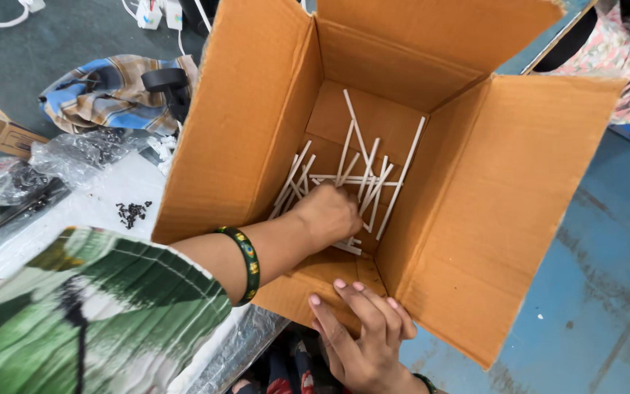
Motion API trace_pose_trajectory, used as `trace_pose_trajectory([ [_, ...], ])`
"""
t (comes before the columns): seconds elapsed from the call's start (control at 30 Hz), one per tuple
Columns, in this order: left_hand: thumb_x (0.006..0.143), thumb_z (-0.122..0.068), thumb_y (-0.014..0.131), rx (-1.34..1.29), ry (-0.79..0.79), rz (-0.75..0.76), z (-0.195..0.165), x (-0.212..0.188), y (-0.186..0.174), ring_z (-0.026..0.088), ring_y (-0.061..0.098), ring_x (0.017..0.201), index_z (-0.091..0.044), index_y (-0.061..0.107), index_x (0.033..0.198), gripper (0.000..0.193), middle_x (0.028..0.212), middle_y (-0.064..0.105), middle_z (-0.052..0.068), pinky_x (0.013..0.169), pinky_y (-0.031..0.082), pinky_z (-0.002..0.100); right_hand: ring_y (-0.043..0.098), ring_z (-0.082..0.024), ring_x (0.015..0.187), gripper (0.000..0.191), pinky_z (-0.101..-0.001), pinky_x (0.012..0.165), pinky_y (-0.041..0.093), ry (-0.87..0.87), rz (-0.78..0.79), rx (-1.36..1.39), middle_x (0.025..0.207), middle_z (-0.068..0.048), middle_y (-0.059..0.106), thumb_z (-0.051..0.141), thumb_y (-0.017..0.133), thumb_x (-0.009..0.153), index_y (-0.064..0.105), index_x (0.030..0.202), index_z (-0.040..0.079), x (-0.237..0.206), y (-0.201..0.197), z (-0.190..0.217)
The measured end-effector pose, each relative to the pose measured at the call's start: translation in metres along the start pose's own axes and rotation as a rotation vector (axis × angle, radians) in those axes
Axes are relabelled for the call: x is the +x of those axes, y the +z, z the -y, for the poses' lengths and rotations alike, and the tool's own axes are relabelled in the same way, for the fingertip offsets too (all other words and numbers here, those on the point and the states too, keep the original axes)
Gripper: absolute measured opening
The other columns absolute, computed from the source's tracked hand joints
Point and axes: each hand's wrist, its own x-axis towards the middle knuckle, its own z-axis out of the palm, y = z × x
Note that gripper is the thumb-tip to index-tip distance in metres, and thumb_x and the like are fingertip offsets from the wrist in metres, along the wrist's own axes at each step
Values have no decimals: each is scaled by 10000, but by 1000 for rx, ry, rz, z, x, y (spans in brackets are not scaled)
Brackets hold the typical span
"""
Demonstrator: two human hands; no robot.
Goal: The person assembles a small electronic device by inserting a white plastic rod into a black circular component, connecting wires to a white connector, and inserting the assembly into a black cylindrical housing. The person handles multiple similar components and parts on a workbench.
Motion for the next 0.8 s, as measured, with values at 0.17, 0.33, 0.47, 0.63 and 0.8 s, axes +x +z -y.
trace_pose_trajectory([
  [0.17, 920, -137, 649, -35, -69, 38, -3, 9, -10, 237, 746, 995, -154, 789, 970, 150, 1068, 765, 61, 706, 591, 390, 558, -211, 1194, 335, -396, 1078, 285, 26, -3, 35, 1299, -40, 641, 303, 711, 935, 719, 1263, 236, 3, -1, 4],
  [0.33, 916, -146, 661, -137, -223, -198, 11, -36, -88, 278, 749, 974, -121, 764, 984, 126, 1031, 755, 110, 722, 598, 409, 554, -272, 1226, 383, -468, 1095, 300, 89, 47, 104, 1326, -60, 621, 265, 747, 869, 718, 1242, 185, 20, -12, -8],
  [0.47, 911, -222, 699, -571, -273, -699, -5, -147, -130, 309, 710, 823, -73, 615, 966, 180, 886, 705, 92, 652, 535, 431, 544, -326, 1211, 385, -475, 1073, 302, 87, 43, 125, 1288, -109, 634, 231, 768, 855, 724, 1229, 150, 41, -19, -24],
  [0.63, 924, -228, 753, -926, -462, -881, -67, -269, -89, 208, 729, 800, -126, 686, 1008, 147, 951, 717, 33, 665, 575, 327, 608, -291, 1072, 280, -403, 956, 414, 38, -201, 241, 1125, -95, 679, 22, 806, 914, 684, 1143, 128, 36, -41, 11],
  [0.8, 900, -205, 773, -1205, -591, -930, -148, -301, -2, 221, 740, 814, -126, 735, 995, 129, 956, 730, 37, 676, 584, 313, 711, -256, 822, 297, -312, 697, 571, -264, 247, 813, 1015, -141, 717, 66, 826, 782, 720, 1057, 26, 26, -13, 75],
])
